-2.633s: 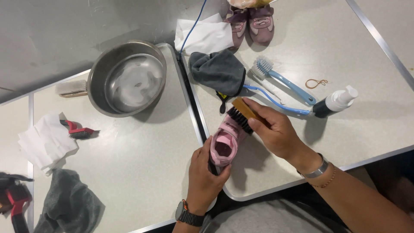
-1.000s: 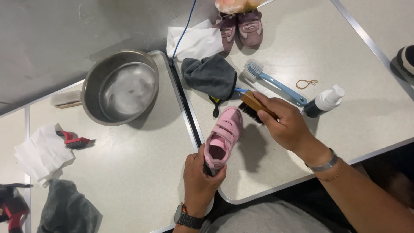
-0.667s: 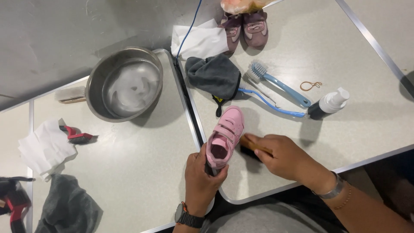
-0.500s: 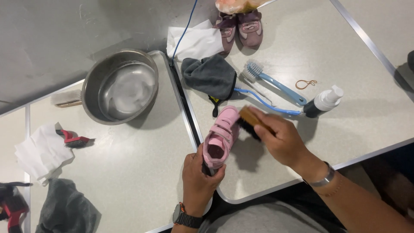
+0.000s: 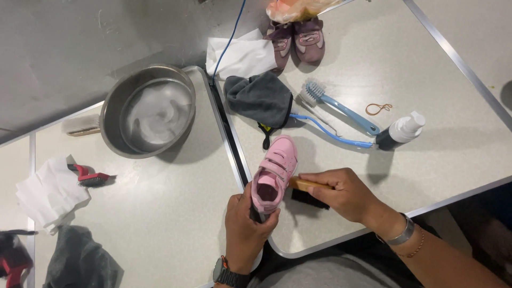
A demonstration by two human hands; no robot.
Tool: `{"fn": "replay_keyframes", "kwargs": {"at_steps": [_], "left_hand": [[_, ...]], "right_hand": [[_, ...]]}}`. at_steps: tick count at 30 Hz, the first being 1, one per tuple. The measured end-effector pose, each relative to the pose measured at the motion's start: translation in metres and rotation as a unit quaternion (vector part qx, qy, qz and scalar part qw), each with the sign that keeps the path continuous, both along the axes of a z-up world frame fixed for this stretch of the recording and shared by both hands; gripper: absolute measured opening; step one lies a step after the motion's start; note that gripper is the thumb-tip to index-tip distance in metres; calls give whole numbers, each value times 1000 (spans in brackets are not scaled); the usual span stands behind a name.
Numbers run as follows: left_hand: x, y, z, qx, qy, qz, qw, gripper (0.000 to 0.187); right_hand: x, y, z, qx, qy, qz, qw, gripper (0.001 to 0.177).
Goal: A person is cleaning a small pink shoe using a wooden-handled brush on a service counter.
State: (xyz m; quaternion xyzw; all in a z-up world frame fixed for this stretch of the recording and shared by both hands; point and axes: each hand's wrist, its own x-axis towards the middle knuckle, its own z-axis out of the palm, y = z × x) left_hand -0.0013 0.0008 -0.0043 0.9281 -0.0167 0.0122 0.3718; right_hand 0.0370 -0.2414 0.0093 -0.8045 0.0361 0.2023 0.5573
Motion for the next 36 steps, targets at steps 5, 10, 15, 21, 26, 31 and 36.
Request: {"fn": "replay_keyframes", "kwargs": {"at_steps": [5, 10, 15, 21, 26, 31, 36], "left_hand": [[0, -1, 1, 4, 14, 0, 1000, 68], [0, 0, -1, 0, 0, 6, 1000, 71], [0, 1, 0, -7, -6, 1, 1000, 72], [1, 1, 3, -15, 9, 12, 1000, 66], [2, 4, 2, -11, 33, 6, 999, 63], [1, 5, -3, -8, -1, -9, 1000, 70], [0, 4, 0, -15, -11, -3, 1000, 71]], "right_hand": [[26, 2, 2, -37, -253, -43, 966, 53], [39, 22, -4, -80, -198, -26, 977, 64], [7, 32, -1, -112, -158, 25, 981, 67], [-19, 30, 15, -87, 15, 104, 991, 69], [7, 4, 13, 55, -44, 6, 997, 61], [42, 22, 20, -52, -141, -41, 988, 70], [28, 41, 17, -137, -93, -12, 986, 68]]}}
